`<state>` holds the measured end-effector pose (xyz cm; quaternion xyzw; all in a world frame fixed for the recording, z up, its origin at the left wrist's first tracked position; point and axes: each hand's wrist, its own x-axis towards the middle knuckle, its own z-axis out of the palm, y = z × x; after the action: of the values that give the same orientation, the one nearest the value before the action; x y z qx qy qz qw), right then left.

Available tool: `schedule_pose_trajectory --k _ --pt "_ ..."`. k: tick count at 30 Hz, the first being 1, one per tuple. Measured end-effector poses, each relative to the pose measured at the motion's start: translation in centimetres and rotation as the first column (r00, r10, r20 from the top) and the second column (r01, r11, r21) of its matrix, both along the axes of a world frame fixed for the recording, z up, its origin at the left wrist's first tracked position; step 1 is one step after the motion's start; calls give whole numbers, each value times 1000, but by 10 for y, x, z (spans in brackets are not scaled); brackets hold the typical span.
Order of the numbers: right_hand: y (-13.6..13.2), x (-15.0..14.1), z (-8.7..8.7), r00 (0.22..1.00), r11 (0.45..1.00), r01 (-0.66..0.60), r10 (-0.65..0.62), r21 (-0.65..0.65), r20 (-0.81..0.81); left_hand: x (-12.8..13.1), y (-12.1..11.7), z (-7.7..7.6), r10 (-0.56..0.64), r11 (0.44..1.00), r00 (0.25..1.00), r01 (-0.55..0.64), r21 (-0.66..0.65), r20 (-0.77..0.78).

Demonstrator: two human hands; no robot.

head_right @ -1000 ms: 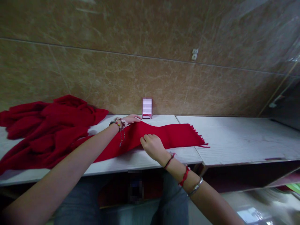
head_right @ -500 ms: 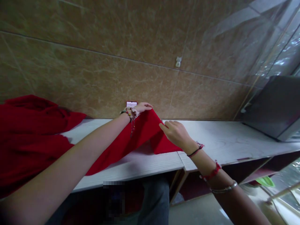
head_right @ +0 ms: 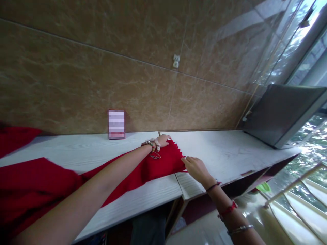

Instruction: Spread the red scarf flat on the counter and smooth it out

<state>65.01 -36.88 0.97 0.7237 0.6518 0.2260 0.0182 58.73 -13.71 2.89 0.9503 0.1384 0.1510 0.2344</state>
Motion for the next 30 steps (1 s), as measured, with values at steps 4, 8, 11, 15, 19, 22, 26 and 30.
schedule_pose_trajectory --k 4,8,11,15,19,22,26,30 --pt "0 -1 -1 998 999 31 -33 -37 -58 -22 -5 -5 76 992 996 -71 104 -40" --pt "-2 -3 10 996 994 40 -49 -103 -79 -58 -4 -4 162 954 983 -135 267 -84" --pt "-2 -6 21 993 989 57 -71 -137 -96 -81 5 -3 222 943 964 -174 283 -149" --pt "0 -9 26 987 977 89 -113 -196 -116 -97 20 0 231 959 950 -186 213 -212" --pt "-1 -6 16 984 965 90 -125 -247 -129 -102 29 3 226 963 943 -178 201 -246" --pt "-2 -3 15 982 958 84 -127 -273 -141 -105 30 3 246 954 945 -197 224 -215" --pt "8 -4 37 968 974 -35 -23 -224 -249 -107 16 4 211 943 965 -160 290 -153" --pt "44 -11 62 940 988 -144 117 -64 -320 -107 -13 -1 142 937 975 -77 342 -169"
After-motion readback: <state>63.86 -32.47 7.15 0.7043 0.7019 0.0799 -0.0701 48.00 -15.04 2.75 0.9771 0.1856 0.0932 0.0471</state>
